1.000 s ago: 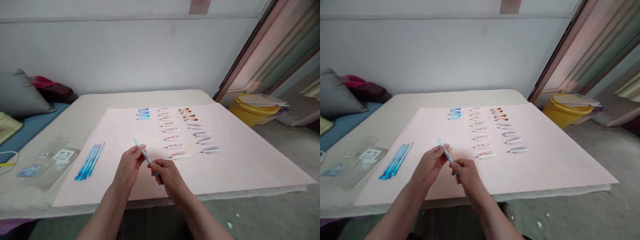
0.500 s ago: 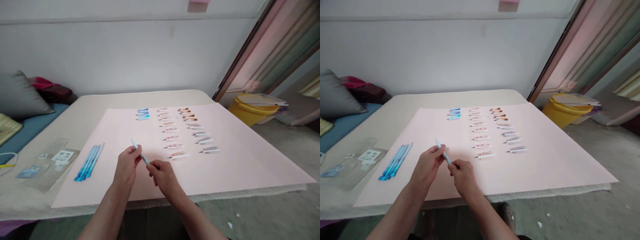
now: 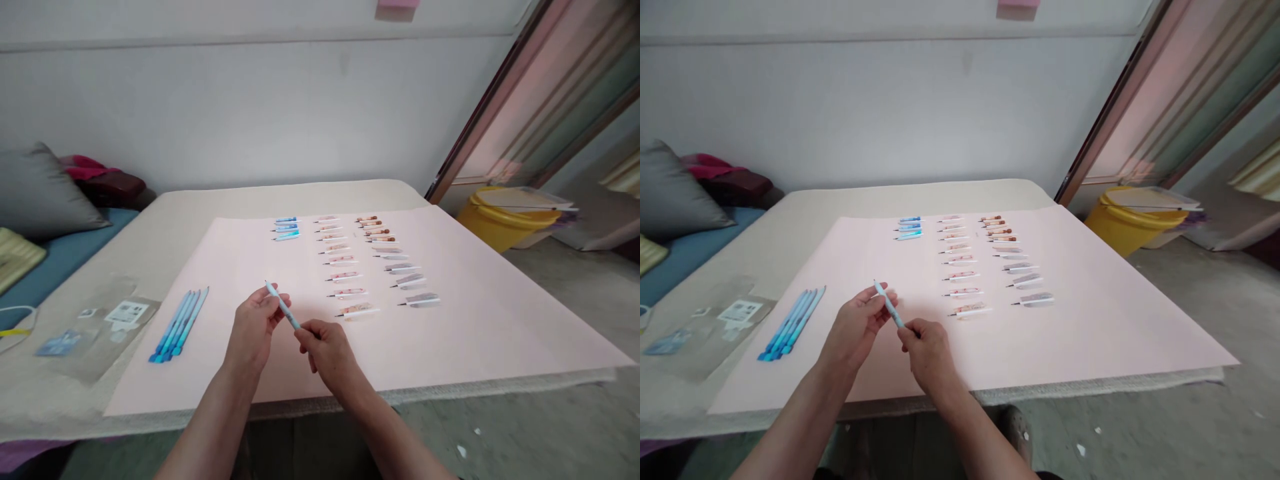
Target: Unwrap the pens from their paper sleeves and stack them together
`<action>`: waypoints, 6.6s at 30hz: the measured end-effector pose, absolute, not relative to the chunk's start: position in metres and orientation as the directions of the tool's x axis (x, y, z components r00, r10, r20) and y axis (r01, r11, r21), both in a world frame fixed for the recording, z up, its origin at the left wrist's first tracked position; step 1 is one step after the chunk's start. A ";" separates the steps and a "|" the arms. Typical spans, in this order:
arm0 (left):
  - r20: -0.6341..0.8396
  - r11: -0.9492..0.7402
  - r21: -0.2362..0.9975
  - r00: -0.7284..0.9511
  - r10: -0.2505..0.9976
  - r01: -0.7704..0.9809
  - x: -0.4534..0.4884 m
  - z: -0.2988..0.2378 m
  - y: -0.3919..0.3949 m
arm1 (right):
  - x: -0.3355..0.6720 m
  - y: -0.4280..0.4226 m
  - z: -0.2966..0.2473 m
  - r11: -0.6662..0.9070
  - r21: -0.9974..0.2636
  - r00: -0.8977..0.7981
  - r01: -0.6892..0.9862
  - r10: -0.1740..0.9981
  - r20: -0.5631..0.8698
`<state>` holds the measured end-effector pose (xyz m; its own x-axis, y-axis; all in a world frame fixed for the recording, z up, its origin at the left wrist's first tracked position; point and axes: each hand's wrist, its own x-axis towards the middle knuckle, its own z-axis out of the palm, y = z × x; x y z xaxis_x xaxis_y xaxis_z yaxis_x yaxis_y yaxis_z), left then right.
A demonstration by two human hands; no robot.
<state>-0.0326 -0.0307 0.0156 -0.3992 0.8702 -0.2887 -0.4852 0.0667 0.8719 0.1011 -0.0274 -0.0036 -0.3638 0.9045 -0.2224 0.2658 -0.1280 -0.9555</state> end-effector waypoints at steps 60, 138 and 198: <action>-0.218 0.149 0.970 -0.419 0.882 -0.192 -0.035 0.013 -0.032 | 0.092 -0.041 0.002 -0.679 -0.714 -0.522 -0.170 0.677 -0.519; 0.033 0.768 0.126 -0.777 0.629 0.627 -0.158 -0.004 -0.042 | 0.103 -0.045 -0.010 0.183 -0.944 -0.547 0.274 0.837 0.004; -0.155 0.122 0.019 -0.118 0.981 0.992 -0.111 -0.022 0.230 | 0.092 -0.027 -0.019 -0.269 -0.922 -0.352 0.278 0.865 -0.358</action>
